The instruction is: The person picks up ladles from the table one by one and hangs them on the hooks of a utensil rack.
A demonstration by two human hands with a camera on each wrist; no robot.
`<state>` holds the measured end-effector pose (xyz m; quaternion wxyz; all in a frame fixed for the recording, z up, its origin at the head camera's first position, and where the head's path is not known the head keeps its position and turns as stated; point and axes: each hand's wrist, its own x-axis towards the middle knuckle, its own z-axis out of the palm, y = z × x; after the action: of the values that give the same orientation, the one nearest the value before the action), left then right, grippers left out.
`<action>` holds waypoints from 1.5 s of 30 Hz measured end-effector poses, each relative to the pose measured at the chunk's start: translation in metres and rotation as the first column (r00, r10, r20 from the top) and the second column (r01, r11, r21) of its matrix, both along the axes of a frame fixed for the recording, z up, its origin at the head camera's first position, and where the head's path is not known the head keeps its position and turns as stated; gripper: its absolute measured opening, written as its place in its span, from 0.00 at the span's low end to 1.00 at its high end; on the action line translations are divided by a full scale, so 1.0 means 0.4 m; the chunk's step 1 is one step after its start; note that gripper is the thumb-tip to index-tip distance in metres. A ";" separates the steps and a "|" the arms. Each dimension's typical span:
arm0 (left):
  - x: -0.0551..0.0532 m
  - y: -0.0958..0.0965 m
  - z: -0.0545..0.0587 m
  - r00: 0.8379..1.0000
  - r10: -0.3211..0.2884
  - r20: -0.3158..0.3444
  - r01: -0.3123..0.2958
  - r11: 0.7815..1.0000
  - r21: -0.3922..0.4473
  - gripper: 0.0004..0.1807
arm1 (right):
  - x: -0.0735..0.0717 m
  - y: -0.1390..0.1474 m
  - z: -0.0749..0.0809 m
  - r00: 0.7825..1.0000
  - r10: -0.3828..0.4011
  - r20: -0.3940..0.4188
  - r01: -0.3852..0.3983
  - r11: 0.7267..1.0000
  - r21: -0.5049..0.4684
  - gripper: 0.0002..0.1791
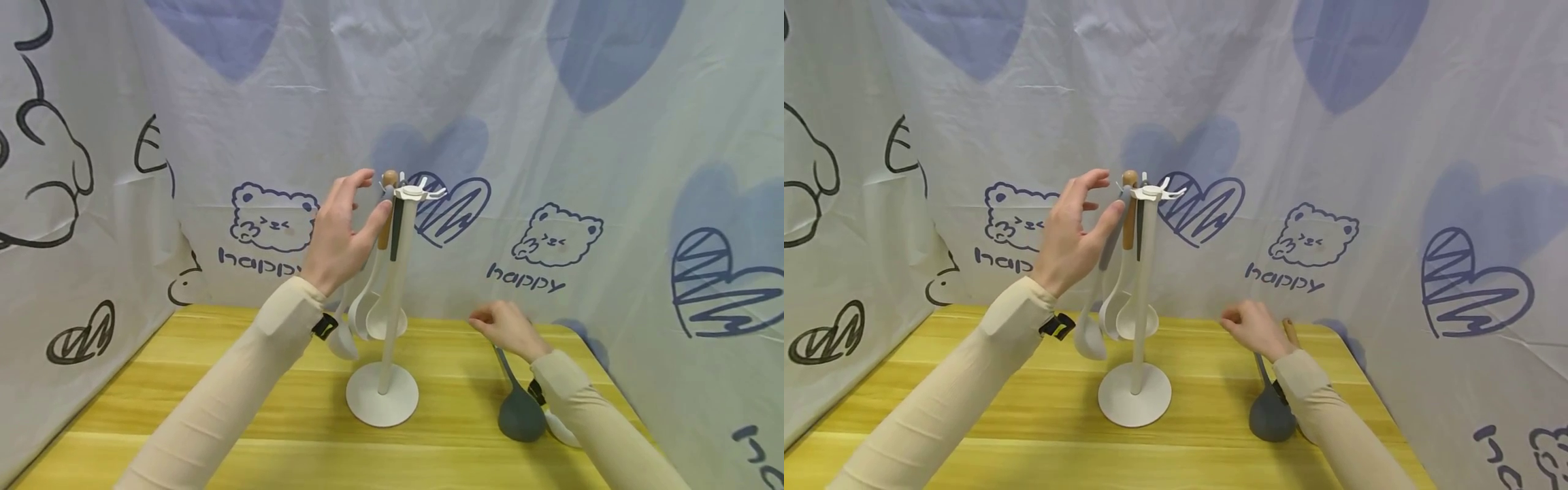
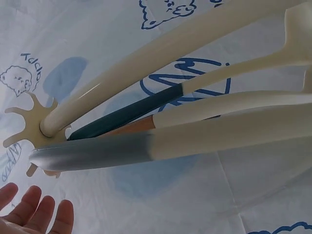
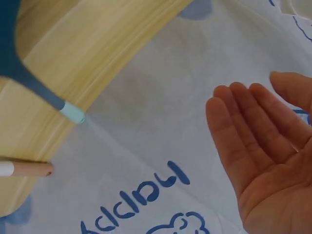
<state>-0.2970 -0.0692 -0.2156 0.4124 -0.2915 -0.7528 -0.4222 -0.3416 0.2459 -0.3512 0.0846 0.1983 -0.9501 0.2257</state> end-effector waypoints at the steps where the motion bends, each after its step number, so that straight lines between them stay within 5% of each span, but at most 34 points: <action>1: 0.000 0.002 0.003 1.000 0.002 0.002 -0.002 1.000 -0.002 0.26 | -0.001 0.004 -0.002 1.000 -0.011 0.004 0.011 1.000 0.007 0.12; 12: -0.011 0.023 0.035 0.998 0.021 0.057 -0.018 0.998 -0.058 0.27 | -0.001 0.037 -0.040 0.997 -0.041 0.072 0.032 0.991 0.130 0.07; 17: -0.022 0.032 0.040 0.996 0.013 0.083 -0.006 0.996 -0.087 0.28 | 0.010 0.046 -0.060 0.992 -0.079 0.101 0.048 0.960 0.274 0.16; 22: -0.029 0.034 0.042 0.998 -0.001 0.064 0.009 0.992 -0.128 0.27 | 0.017 0.052 -0.074 0.988 -0.123 0.095 0.081 0.929 0.362 0.09; 29: -0.033 0.030 0.041 0.998 -0.003 0.056 0.012 0.989 -0.149 0.28 | 0.019 0.063 -0.092 0.985 -0.097 0.142 0.040 0.932 0.360 0.13; 37: -0.045 0.031 0.051 0.998 -0.009 0.064 0.022 0.980 -0.196 0.29 | 0.022 0.085 -0.123 0.984 -0.074 0.161 0.018 0.944 0.328 0.06; 45: -0.049 0.023 0.062 0.997 -0.023 0.067 0.037 0.976 -0.215 0.27 | 0.037 0.082 -0.125 0.952 -0.135 0.276 0.043 0.948 0.317 0.07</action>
<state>-0.3166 -0.0599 -0.1907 0.3473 -0.3324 -0.8025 -0.3533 -0.3268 0.2786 -0.4011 -0.0790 0.1296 -0.9835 0.0982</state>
